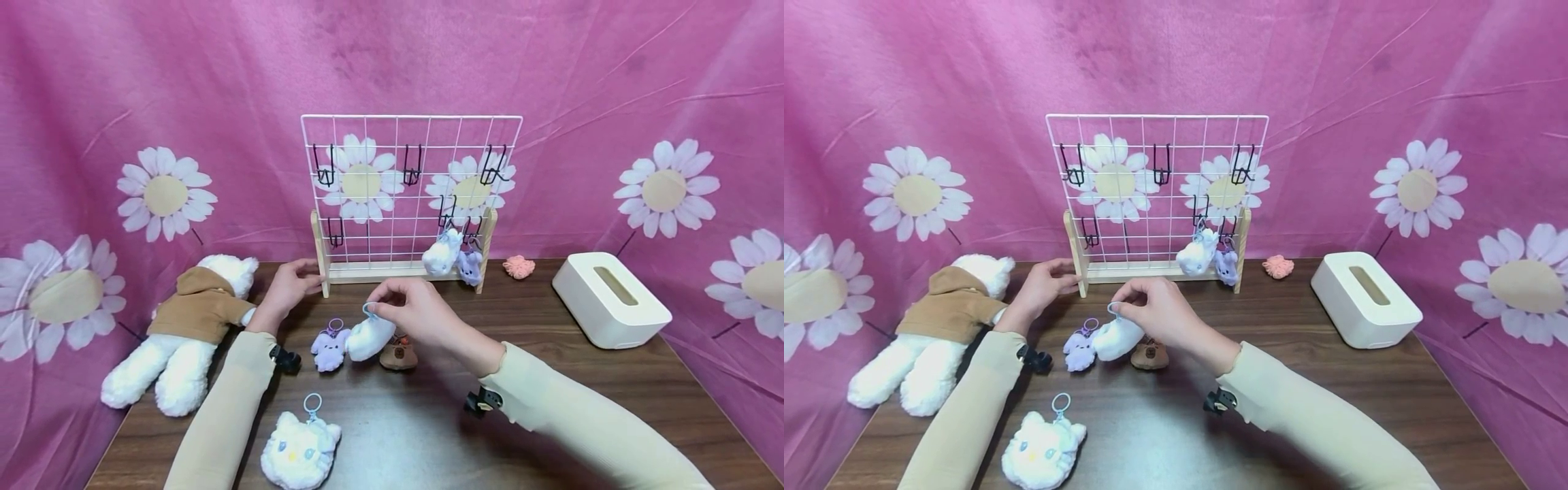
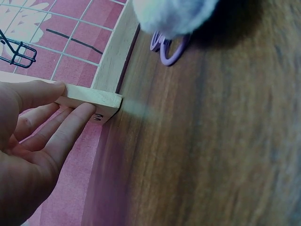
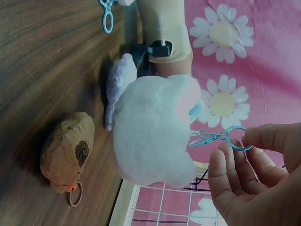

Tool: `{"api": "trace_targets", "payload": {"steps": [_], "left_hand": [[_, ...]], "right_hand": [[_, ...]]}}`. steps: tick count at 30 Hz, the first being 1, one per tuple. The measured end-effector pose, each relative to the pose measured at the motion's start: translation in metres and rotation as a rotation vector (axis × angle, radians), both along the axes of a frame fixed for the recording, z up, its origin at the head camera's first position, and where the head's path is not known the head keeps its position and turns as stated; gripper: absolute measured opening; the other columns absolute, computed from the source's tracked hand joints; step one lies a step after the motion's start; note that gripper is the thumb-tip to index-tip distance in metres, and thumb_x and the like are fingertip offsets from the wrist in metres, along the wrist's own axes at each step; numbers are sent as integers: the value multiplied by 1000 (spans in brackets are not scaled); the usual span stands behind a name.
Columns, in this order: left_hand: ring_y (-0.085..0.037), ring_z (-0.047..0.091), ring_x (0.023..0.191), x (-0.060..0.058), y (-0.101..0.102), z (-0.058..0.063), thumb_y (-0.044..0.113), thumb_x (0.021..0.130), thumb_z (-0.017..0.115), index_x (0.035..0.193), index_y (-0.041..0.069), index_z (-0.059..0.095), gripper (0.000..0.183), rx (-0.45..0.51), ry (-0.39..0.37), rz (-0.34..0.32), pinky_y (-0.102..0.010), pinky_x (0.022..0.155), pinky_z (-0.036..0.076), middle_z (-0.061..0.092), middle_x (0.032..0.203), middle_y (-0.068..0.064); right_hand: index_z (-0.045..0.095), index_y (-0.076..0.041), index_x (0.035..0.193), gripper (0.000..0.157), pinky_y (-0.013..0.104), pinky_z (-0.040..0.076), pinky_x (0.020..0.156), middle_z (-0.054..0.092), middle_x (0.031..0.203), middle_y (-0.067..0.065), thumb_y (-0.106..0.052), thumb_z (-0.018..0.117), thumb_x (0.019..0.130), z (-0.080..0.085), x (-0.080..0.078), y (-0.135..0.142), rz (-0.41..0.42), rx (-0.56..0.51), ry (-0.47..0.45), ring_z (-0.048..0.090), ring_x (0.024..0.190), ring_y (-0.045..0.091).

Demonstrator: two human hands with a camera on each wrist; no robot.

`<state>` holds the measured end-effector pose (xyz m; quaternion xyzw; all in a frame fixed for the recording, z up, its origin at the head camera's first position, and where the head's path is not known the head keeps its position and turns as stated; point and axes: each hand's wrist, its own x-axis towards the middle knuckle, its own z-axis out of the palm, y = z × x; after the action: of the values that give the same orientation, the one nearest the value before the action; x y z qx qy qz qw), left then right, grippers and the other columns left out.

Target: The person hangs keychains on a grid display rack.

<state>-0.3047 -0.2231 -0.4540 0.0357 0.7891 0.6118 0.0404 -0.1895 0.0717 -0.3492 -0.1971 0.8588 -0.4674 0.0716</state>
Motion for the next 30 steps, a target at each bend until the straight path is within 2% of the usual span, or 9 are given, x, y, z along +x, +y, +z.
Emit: {"api": "trace_targets", "payload": {"steps": [9,14,20,27,30], "left_hand": [[-34,77,118,0,0,0,-3,109,68,158,-14,52,52,8,-9,0,-42,108,68,61,149,-41],[-37,75,122,-2,0,0,-2,109,68,158,-12,53,52,0,-7,-5,-43,109,68,61,150,-39],[-41,75,124,-2,0,0,-2,109,68,157,-13,54,51,6,-1,-9,-46,110,67,61,149,-39],[-29,78,115,-2,0,0,-2,108,69,155,-13,56,50,5,-4,-3,-42,106,70,63,148,-39],[-29,77,115,-2,0,0,-2,108,69,155,-12,56,49,3,-3,-1,-39,104,71,63,147,-39]], "right_hand": [[84,-20,108,8,27,58,76,80,107,-2,-23,77,108,-4,-16,-6,35,-33,-1,67,94,14],[84,-19,111,9,29,59,79,80,111,-1,-22,76,110,-8,-28,-8,70,-56,38,67,98,16],[82,-15,114,10,25,57,77,80,113,2,-20,74,110,-10,-40,-15,71,-78,47,65,97,14],[83,-14,113,10,23,56,76,81,113,3,-19,75,109,-11,-49,-23,41,-77,72,65,96,13],[83,-14,114,11,24,56,76,81,116,3,-21,76,109,-11,-53,-26,23,-68,84,65,96,14]]}}
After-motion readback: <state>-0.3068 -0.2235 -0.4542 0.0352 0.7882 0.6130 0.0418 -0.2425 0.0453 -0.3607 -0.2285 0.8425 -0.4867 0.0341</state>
